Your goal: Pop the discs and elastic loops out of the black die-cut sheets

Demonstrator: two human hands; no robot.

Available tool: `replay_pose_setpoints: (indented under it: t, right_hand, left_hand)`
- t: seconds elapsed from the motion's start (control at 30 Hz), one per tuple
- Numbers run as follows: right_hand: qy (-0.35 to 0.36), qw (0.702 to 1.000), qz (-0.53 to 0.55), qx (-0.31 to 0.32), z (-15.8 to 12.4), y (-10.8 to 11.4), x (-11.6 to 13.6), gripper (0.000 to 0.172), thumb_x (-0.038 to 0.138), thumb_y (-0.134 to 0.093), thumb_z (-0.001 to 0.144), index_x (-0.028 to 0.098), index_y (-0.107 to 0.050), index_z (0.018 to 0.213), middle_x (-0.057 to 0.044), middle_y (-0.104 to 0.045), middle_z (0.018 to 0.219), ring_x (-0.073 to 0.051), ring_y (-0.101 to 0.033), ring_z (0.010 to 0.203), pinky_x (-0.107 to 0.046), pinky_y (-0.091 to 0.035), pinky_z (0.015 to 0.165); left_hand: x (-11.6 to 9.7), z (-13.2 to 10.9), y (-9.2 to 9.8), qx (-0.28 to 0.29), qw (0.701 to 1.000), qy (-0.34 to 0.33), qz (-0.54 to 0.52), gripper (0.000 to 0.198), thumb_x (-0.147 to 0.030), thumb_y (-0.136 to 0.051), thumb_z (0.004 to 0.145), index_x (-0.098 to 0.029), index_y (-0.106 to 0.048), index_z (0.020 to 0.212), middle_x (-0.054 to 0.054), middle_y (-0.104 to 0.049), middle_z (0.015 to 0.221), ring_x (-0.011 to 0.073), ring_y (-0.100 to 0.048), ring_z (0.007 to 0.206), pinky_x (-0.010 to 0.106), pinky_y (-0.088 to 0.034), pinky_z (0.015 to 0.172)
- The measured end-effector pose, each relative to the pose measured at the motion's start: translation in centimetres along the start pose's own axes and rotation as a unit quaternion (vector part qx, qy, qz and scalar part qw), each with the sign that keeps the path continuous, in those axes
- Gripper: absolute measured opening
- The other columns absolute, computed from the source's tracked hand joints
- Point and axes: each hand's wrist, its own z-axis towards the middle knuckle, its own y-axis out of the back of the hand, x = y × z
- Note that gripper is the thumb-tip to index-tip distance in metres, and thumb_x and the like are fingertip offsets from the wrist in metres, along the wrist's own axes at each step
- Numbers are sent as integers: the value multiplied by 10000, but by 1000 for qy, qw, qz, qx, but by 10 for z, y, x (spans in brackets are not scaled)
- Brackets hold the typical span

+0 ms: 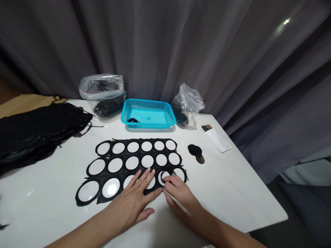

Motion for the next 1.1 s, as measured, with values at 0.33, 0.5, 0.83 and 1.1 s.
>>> replay_pose_setpoints:
  t: [0.33, 0.5, 0.83, 1.1]
  right_hand:
    - [-44, 954, -166, -247, 64, 87, -63, 145, 188, -414, 915, 207, -502, 801, -97, -586, 835, -260, -522, 825, -387, -404, 763]
    - [-173, 960, 144, -166, 89, 89, -62, 215, 373, -573, 872, 204, -507, 759, -45, -627, 796, -175, -551, 615, -312, -431, 582]
    - [-83, 973, 213, 30, 85, 43, -33, 159, 244, -590, 863, 191, -488, 753, -33, -604, 939, -194, -587, 939, -336, -441, 862]
    - [-36, 992, 119, 18, 83, 42, -32, 195, 191, -541, 906, 199, -431, 745, -21, -562, 919, -179, -537, 895, -312, -405, 821]
  left_hand:
    - [-1, -2, 1, -4, 1000, -7, -1, 628, -307, -691, 883, -324, -461, 1467, 124, -102, 1658, 428, -231, 1471, 601, -310, 1131]
    - [-1, 2, 8, 8, 1000, 1, 12, 704, -457, -707, 880, -334, -408, 1505, 136, -256, 1619, 415, -310, 1446, 608, -322, 1116]
    - [35, 29, -1, -47, 998, 17, 46, 546, -423, -579, 981, -264, -444, 1486, 131, -342, 1585, 303, -330, 1458, 494, -216, 1195]
    - [36, 25, -9, -31, 998, 29, 40, 600, -401, -598, 970, -296, -388, 1522, 112, -276, 1617, 311, -282, 1479, 520, -215, 1192]
